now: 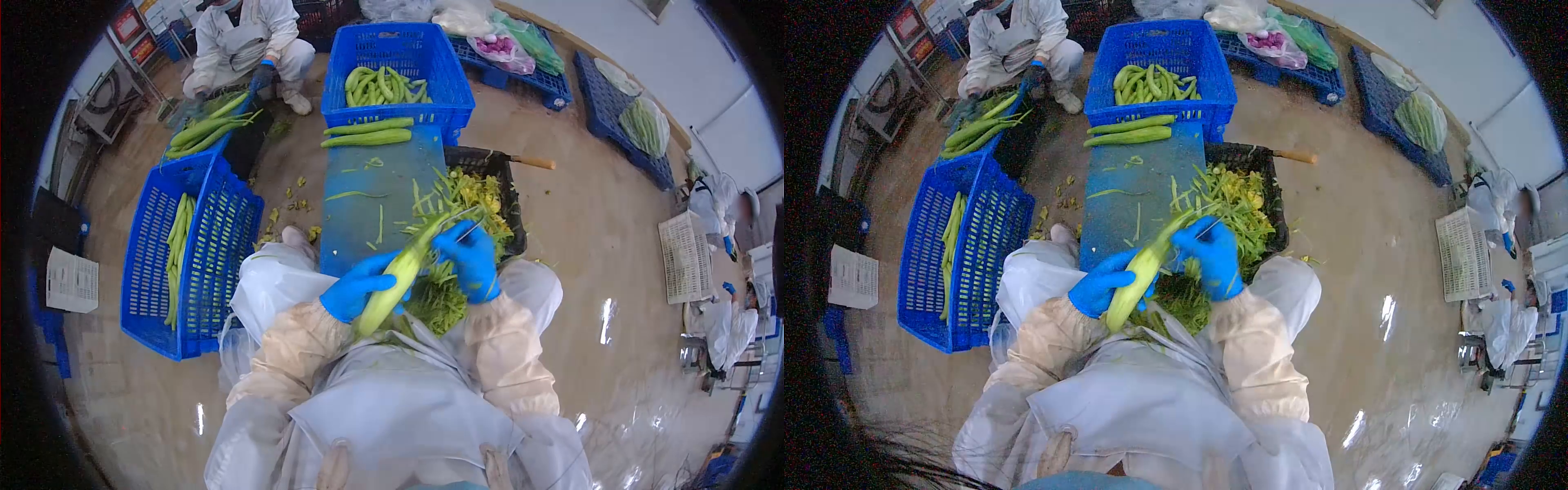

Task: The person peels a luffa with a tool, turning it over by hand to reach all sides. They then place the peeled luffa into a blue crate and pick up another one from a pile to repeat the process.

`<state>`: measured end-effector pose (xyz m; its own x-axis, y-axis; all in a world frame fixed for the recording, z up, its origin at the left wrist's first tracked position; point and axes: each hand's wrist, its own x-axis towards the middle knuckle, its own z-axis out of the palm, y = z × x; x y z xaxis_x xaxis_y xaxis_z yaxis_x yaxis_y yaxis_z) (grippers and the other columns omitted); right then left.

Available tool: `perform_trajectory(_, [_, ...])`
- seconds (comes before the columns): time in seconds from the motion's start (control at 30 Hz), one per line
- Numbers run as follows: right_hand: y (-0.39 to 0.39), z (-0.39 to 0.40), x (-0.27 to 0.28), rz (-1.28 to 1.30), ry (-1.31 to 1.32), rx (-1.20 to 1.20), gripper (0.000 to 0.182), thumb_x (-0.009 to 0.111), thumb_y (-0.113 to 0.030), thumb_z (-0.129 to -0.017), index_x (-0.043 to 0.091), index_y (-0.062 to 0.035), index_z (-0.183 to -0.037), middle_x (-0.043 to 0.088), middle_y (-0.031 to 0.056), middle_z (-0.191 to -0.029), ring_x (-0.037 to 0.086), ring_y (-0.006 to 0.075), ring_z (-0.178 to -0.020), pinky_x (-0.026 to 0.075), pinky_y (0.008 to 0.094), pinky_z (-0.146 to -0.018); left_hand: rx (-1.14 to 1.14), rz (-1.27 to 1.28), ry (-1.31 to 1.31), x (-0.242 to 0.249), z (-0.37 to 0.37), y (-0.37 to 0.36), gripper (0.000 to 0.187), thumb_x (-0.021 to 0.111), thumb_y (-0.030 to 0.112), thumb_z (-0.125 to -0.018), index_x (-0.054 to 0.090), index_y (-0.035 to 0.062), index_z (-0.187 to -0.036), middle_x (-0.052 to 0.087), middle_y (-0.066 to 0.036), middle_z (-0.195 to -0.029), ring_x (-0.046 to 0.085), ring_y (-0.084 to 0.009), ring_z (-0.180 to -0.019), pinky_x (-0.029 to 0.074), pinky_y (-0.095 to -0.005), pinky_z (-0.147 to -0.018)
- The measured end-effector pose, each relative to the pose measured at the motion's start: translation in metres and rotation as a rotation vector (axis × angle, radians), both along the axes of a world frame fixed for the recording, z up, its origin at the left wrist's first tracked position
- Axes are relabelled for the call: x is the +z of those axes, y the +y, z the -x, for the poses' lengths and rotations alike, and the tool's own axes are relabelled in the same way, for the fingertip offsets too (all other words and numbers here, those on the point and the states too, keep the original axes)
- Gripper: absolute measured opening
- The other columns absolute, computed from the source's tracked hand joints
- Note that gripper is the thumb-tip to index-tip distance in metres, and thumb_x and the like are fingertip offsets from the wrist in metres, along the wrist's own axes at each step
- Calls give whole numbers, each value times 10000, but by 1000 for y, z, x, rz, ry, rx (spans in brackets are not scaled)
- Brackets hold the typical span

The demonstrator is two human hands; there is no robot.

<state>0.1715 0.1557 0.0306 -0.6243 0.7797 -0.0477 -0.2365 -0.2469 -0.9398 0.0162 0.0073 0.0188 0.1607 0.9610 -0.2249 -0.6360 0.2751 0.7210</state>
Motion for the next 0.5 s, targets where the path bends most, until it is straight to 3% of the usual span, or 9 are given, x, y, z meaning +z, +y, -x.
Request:
perform_trajectory(0.17, [65,-6,-31,137,-14,-201,128,653,-49,-721,524,-48,-718,570,51,-663,525,121,-527,441,243,-509,-44,-21,-22,2,1,-13,608,637,248,-733,375,-5,-1220,538,-131,-984,576,-229,-828,520,-364,-668])
perform_trajectory(0.23, [76,-9,-40,169,105,-298,130,654,-50,-718,524,-50,-710,571,51,-671,523,120,-540,432,235,-507,-17,-26,-70,-4,3,-12,596,637,237,-735,380,-6,-1215,537,-132,-991,577,-233,-833,517,-368,-684])
perform_trajectory(0.3, [52,-4,-26,87,104,-247,127,655,-46,-715,528,-47,-716,572,51,-677,528,124,-551,433,236,-508,153,-24,-15,-12,4,-10,590,630,210,-747,368,3,-1233,534,-138,-1020,583,-241,-837,512,-371,-717])
perform_trajectory(0.4, [-5,10,-12,-53,29,-77,119,655,-38,-716,538,-38,-736,573,54,-691,544,137,-582,443,242,-530,226,-34,-35,1,4,-4,586,619,188,-761,354,14,-1254,527,-145,-1051,584,-248,-852,509,-373,-737])
perform_trajectory(0.5, [-21,19,-10,-5,24,18,112,652,-35,-718,543,-36,-744,573,52,-689,550,140,-581,444,242,-540,196,-7,-112,-5,6,-5,621,615,194,-765,323,31,-1288,530,-150,-1058,583,-245,-845,510,-355,-713])
